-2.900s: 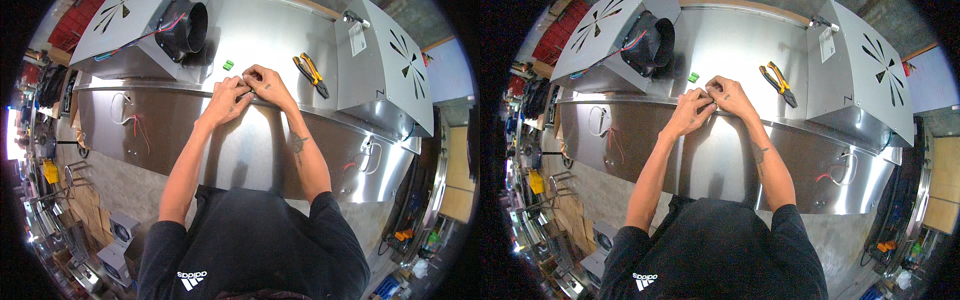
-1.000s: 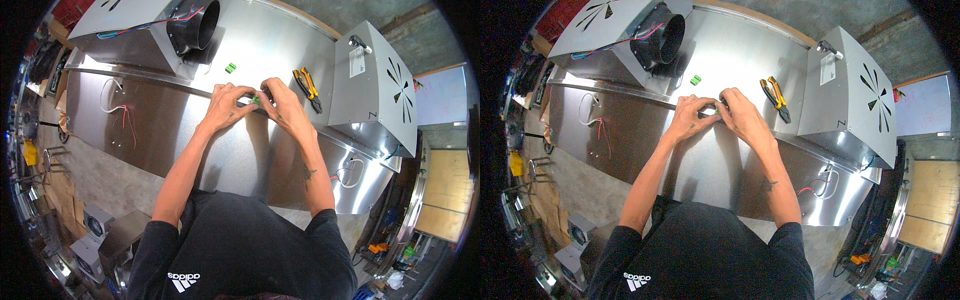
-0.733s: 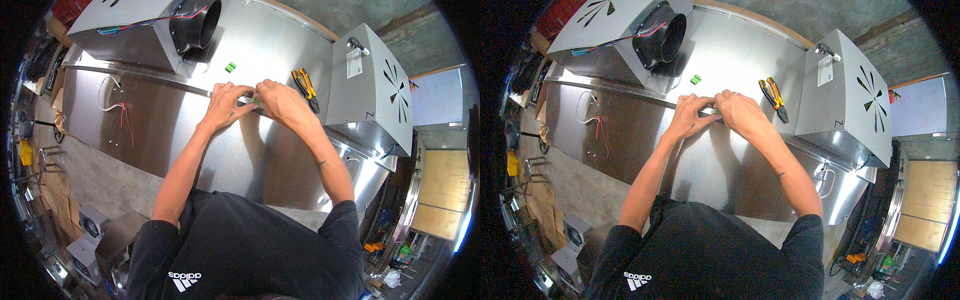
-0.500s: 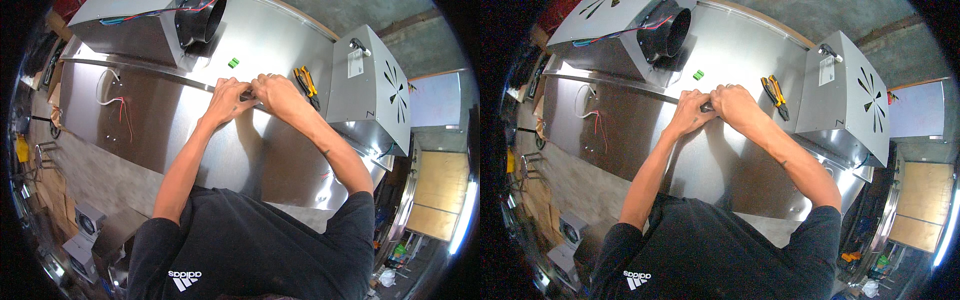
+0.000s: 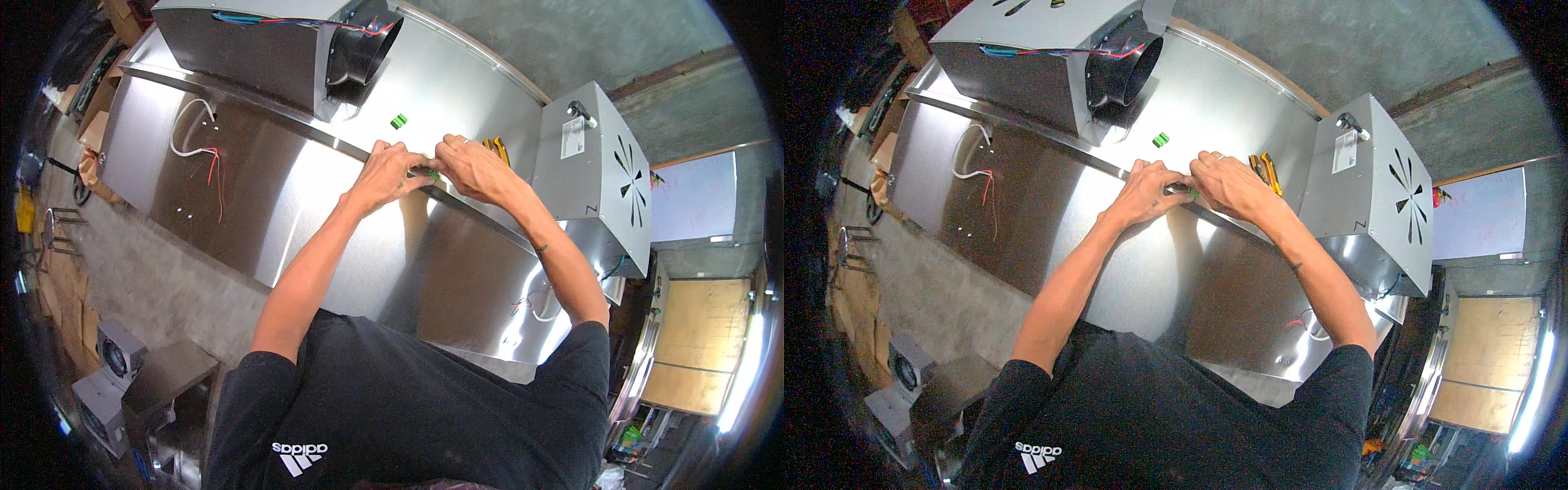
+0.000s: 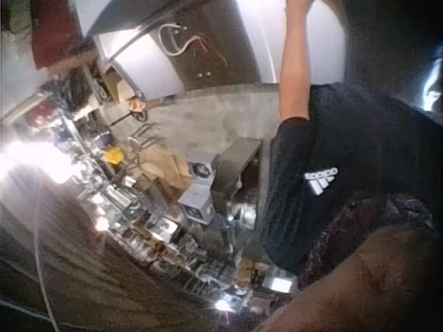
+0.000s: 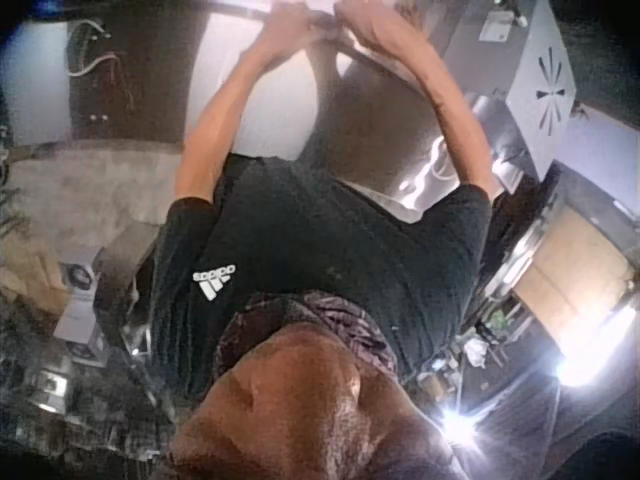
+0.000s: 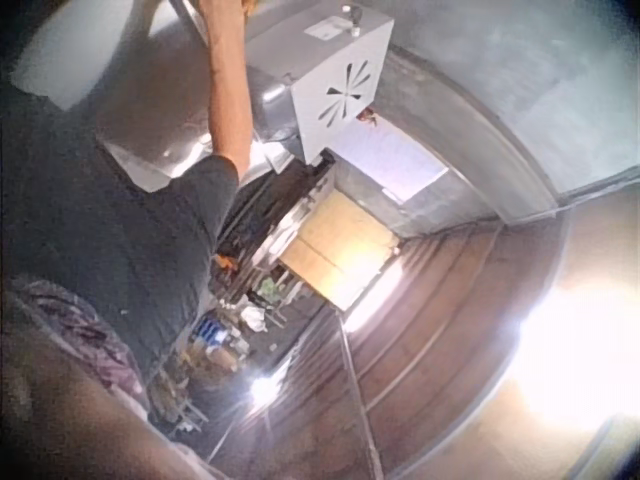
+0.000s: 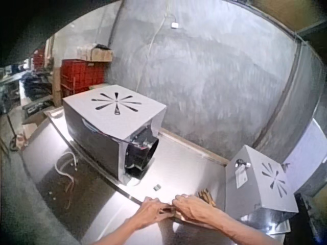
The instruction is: The person assembles small green electrical connectors on a stainless steel workbench, then uses wire cutters to trim the ends of red and white wires. The person briefly retrieves a blue plastic item from a cardboard box before returning to the workbench to continue the assembly.
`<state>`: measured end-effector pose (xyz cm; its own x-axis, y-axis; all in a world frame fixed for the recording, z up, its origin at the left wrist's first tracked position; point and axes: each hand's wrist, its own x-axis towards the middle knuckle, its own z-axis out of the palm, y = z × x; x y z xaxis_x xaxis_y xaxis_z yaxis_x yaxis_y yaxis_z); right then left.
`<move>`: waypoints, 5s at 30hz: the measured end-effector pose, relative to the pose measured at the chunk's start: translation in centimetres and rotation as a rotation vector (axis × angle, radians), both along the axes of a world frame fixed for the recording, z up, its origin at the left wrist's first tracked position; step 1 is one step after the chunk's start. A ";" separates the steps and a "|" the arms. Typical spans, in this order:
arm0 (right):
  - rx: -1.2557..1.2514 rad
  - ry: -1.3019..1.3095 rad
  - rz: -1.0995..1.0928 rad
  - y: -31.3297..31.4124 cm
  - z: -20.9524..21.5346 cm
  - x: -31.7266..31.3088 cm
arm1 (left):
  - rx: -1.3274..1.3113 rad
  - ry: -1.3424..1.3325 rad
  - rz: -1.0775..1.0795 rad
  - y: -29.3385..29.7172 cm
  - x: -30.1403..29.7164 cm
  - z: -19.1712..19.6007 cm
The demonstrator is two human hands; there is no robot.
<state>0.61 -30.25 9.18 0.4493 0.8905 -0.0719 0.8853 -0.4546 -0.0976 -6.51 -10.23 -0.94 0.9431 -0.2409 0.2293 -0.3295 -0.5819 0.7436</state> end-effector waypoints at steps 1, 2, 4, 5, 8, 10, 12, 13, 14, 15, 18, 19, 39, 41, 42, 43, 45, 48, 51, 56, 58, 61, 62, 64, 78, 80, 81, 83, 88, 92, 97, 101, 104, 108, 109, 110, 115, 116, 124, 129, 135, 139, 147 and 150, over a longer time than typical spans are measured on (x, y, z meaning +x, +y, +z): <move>-0.007 0.017 -0.036 0.2 0.1 -0.1 | 0.009 -0.003 0.005 -0.1 0.0 -0.2; -0.013 0.034 -0.073 0.2 0.2 -0.2 | 0.017 -0.005 0.009 -0.2 0.1 -0.5; 0.061 0.090 -0.063 0.2 0.0 0.3 | 0.022 -0.040 0.001 -0.2 0.0 -0.9; 0.099 0.119 -0.061 0.0 -0.2 0.7 | 0.025 -0.055 -0.007 -0.2 0.0 -1.1; 0.075 0.141 0.005 -0.8 -0.5 2.0 | 0.025 -0.082 -0.021 -0.2 0.1 -1.4; 0.007 0.174 -0.059 -0.8 -0.6 2.5 | 0.059 -0.084 -0.006 -0.2 0.1 -1.3; -0.077 0.182 -0.106 -0.3 -0.4 2.9 | 0.087 -0.094 -0.002 -0.3 0.3 -1.0; -0.139 0.111 -0.134 0.8 -0.2 2.8 | 0.109 -0.100 0.017 -0.3 0.2 -1.0; -0.138 0.045 -0.020 1.1 0.0 2.4 | 0.140 -0.103 0.051 0.1 0.1 -1.1; -0.126 0.026 0.044 1.4 0.3 2.6 | -0.037 -0.271 0.051 -0.1 0.3 -2.3; -0.083 0.137 0.070 -0.2 0.2 2.5 | 0.008 -0.197 0.039 -1.6 0.0 -2.0; -0.070 0.176 0.073 -0.5 0.4 3.1 | -0.001 -0.175 0.021 -1.9 0.1 -1.8; -0.094 0.140 -0.060 -1.5 1.2 -1.6 | -0.136 -0.159 -0.037 -1.6 -1.7 -1.2; -0.168 0.199 -0.259 -0.5 1.8 -2.3 | -0.153 -0.170 -0.041 -1.6 -1.9 -1.0; -0.099 0.169 -0.166 -0.5 1.6 -2.0 | -0.136 -0.170 -0.044 -1.5 -1.9 -0.9; -0.034 0.137 -0.077 -1.0 1.3 -1.9 | -0.122 -0.172 -0.048 -1.5 -1.9 -0.9; 0.003 0.077 0.031 -1.6 1.2 -1.5 | -0.121 -0.173 -0.054 -1.6 -1.9 -0.8; -0.068 0.050 0.018 -1.6 1.2 -1.5 | -0.144 -0.168 -0.051 -1.7 -1.8 -1.1; -0.146 0.132 -0.135 -1.5 0.6 -1.1 | -0.135 -0.177 -0.034 -1.8 -1.7 -1.3; -0.111 0.075 0.056 -1.0 1.6 -1.1 | -0.114 -0.181 -0.020 -1.9 -1.7 -1.5; -0.079 0.063 0.085 -1.0 1.7 -1.2 | -0.080 -0.180 -0.028 -1.9 -1.7 -1.5; -0.134 0.122 -0.094 -0.5 1.4 -1.3 | -0.067 -0.211 -0.013 -2.0 -1.6 -1.5; -0.168 0.155 -0.189 -0.3 1.3 -1.4 | -0.068 -0.227 -0.001 -2.1 -1.6 -1.7; -0.255 0.189 -0.220 0.6 2.6 -1.6 | -0.079 -0.224 0.000 -2.2 -1.6 -1.8; -0.115 0.272 -0.038 -2.6 -0.2 3.1 | -0.044 -0.213 0.049 -3.3 -0.7 -1.9; -0.080 0.214 0.084 -5.1 -2.9 5.2 | 0.021 -0.172 0.025 -3.8 -0.6 -1.3; -0.077 0.237 0.081 -4.7 -2.8 5.7 | 0.017 -0.148 0.033 -2.8 -0.4 -1.6; -0.142 0.247 0.057 -1.8 -1.1 5.5 | 0.005 -0.187 0.041 -2.3 0.1 -2.7; -0.239 0.312 -0.079 2.0 -1.0 5.8 | 0.017 -0.253 0.044 -1.6 0.1 -1.8; -0.118 0.203 0.083 -0.2 -3.4 6.1 | 0.172 -0.110 0.035 -2.3 -0.3 -0.7; -0.335 0.334 -0.198 1.4 -0.9 5.2 | 0.215 -0.110 0.012 -1.9 0.2 -0.5; -0.274 0.443 -0.224 1.2 0.5 4.5 | 0.203 -0.088 0.006 -1.7 0.1 -0.2; -0.207 0.330 -0.091 0.4 -0.2 4.9 | 0.210 -0.114 0.011 -1.6 0.1 -0.4; -0.167 0.327 -0.186 0.2 -0.5 5.8 | 0.198 -0.141 0.014 -1.7 0.2 -0.3; -0.125 0.233 -0.191 -0.1 -0.2 6.4 | 0.185 -0.143 0.020 -1.8 0.1 -0.2; -0.083 0.140 -0.195 -0.6 0.0 7.0 | 0.182 -0.144 0.024 -1.9 0.0 -0.1; 0.423 0.200 -0.715 -4.9 1.4 4.7 | 0.104 -0.091 0.075 -1.7 -0.2 0.2; 0.481 0.118 -0.698 -5.8 0.1 4.1 | 0.071 -0.084 0.088 -1.8 0.1 0.0; 0.537 -0.111 -0.868 -7.7 -10.7 -2.8 | 0.017 -0.243 0.346 -3.2 1.4 -1.5; 0.548 -0.371 -0.836 -5.0 -10.4 -5.4 | -0.102 -0.350 0.385 -0.3 0.2 -0.7; 0.502 -0.219 -0.678 2.8 -9.3 -3.6 | -0.193 -0.246 0.446 2.4 -7.4 -1.0; 0.493 -0.183 -0.605 7.4 -8.4 -2.4 | 0.035 -0.159 0.388 8.0 -12.8 -1.7; 0.481 -0.375 -0.730 6.4 -9.4 -2.0 | 0.540 -0.296 0.481 32.4 -14.8 1.3; 0.547 -0.565 -1.046 1.0 -9.4 1.0 | 0.689 -0.214 0.343 39.0 -14.5 -1.3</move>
<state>1.59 -29.26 -0.24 0.7908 -0.0422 0.6106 0.1189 -0.9680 -0.2208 -20.98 28.73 -2.25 0.9427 -0.0986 0.3187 -0.1437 -0.9822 0.1210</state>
